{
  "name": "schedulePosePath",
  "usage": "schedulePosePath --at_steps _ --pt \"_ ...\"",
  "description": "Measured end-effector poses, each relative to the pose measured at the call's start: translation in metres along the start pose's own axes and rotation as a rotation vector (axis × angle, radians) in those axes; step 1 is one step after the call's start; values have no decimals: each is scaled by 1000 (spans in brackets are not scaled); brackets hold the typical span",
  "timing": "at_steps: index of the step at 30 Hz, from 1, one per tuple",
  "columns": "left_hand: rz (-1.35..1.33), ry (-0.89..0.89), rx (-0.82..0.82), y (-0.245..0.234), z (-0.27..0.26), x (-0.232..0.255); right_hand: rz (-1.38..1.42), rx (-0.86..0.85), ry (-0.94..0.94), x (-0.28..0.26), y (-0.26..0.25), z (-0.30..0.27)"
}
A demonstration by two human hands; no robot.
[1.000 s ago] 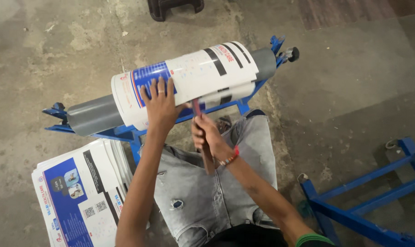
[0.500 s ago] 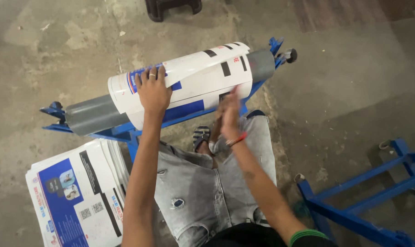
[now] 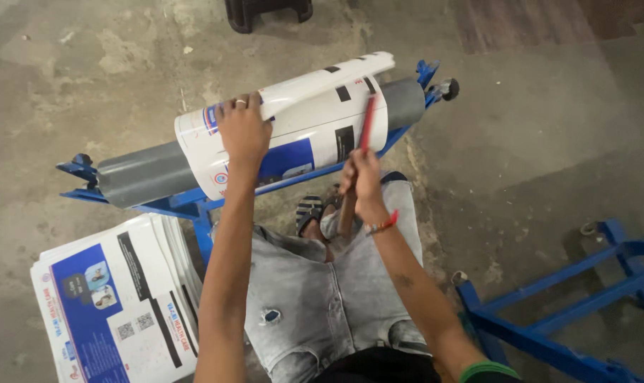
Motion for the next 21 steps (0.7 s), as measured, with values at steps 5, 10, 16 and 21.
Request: schedulePosePath --at_steps 5,10,16,21 --pt "76 72 44 -3 -12 15 145 123 -289 -37 -33 48" --pt "142 222 68 -30 -37 45 33 -156 60 33 30 1" --pt "-107 -98 -93 -14 -2 -13 106 -86 47 18 2 14" --pt "76 32 14 -12 -5 11 209 108 -162 -32 -21 58"
Point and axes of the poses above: each hand's wrist, its own z-axis towards the middle knuckle, its own y-axis out of the palm, x = y × z, the point moved 7 cm from there along z, towards the middle knuckle, and after that the axes turned 14 degrees about y, right-handed, at the moved point
